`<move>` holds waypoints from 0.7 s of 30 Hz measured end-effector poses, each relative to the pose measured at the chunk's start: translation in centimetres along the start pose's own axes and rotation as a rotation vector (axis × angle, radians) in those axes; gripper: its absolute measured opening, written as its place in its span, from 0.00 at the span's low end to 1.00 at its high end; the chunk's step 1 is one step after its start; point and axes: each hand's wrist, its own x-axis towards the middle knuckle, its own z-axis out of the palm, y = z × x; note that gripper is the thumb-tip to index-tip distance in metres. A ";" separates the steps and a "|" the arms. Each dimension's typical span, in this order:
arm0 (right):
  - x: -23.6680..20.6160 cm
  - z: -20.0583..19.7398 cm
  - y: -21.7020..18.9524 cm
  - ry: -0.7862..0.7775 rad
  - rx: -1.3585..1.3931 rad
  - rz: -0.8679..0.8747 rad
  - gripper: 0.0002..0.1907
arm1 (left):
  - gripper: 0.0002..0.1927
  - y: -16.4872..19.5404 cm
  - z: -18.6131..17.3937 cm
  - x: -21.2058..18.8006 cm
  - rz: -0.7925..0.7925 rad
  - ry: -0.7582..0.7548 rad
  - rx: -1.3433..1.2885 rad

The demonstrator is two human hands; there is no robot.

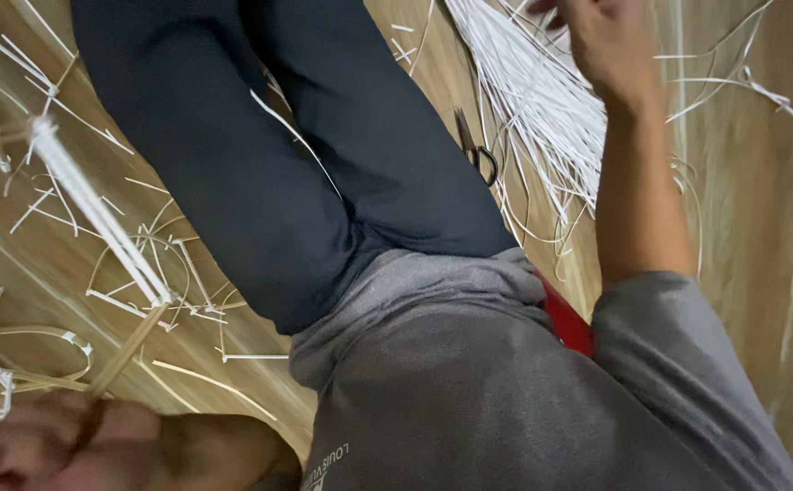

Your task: The person assembles a bamboo frame by joining curved bamboo pieces and securing them with white plastic zip ties. They use scissors to cut the zip ties and repeatedly wrap and tighten the ties around the frame joints.

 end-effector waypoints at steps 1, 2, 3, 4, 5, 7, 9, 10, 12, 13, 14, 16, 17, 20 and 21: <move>0.5 0.4 1.4 -0.010 0.048 0.120 0.11 | 0.20 -1.3 -0.1 -1.3 -0.178 0.107 -0.066; 1.1 1.0 2.4 -0.020 0.068 0.175 0.12 | 0.20 -2.7 -0.2 -2.4 -0.203 0.173 -0.024; 1.6 1.2 3.3 -0.031 0.088 0.230 0.13 | 0.21 -3.9 0.0 -3.6 -0.225 0.240 0.020; 1.8 1.5 4.0 -0.041 0.109 0.289 0.15 | 0.22 -4.9 0.1 -4.3 -0.246 0.305 0.065; 2.0 1.9 4.6 -0.038 0.082 0.325 0.15 | 0.23 -5.8 0.4 -4.9 -0.267 0.368 0.111; 2.2 2.6 5.5 -0.032 0.028 0.396 0.16 | 0.24 -6.7 1.4 -5.2 -0.341 0.436 0.104; 2.8 3.0 6.1 -0.016 0.008 0.442 0.16 | 0.23 -6.9 2.6 -4.9 -0.439 0.442 0.012; 3.1 3.1 6.2 -0.007 -0.002 0.466 0.17 | 0.22 -6.9 3.2 -4.7 -0.482 0.442 -0.025; 3.9 3.2 6.4 0.014 -0.063 0.434 0.16 | 0.20 -7.0 4.2 -4.2 -0.540 0.425 -0.070; 4.5 3.2 6.5 0.026 -0.093 0.418 0.15 | 0.20 -7.1 4.6 -4.1 -0.520 0.410 -0.062; 5.0 3.2 6.5 0.039 -0.105 0.402 0.15 | 0.20 -7.4 5.0 -4.1 -0.498 0.397 -0.054; 6.1 3.0 6.5 0.066 -0.128 0.365 0.13 | 0.21 -7.8 5.5 -4.2 -0.501 0.355 -0.067; 6.6 2.8 6.5 0.073 -0.158 0.338 0.13 | 0.22 -7.9 5.7 -4.3 -0.527 0.326 -0.087; 7.9 2.5 6.5 0.094 -0.239 0.290 0.12 | 0.23 -8.3 6.3 -4.5 -0.592 0.309 -0.148; 8.2 2.3 6.5 0.101 -0.263 0.295 0.12 | 0.22 -8.4 6.5 -4.5 -0.606 0.314 -0.155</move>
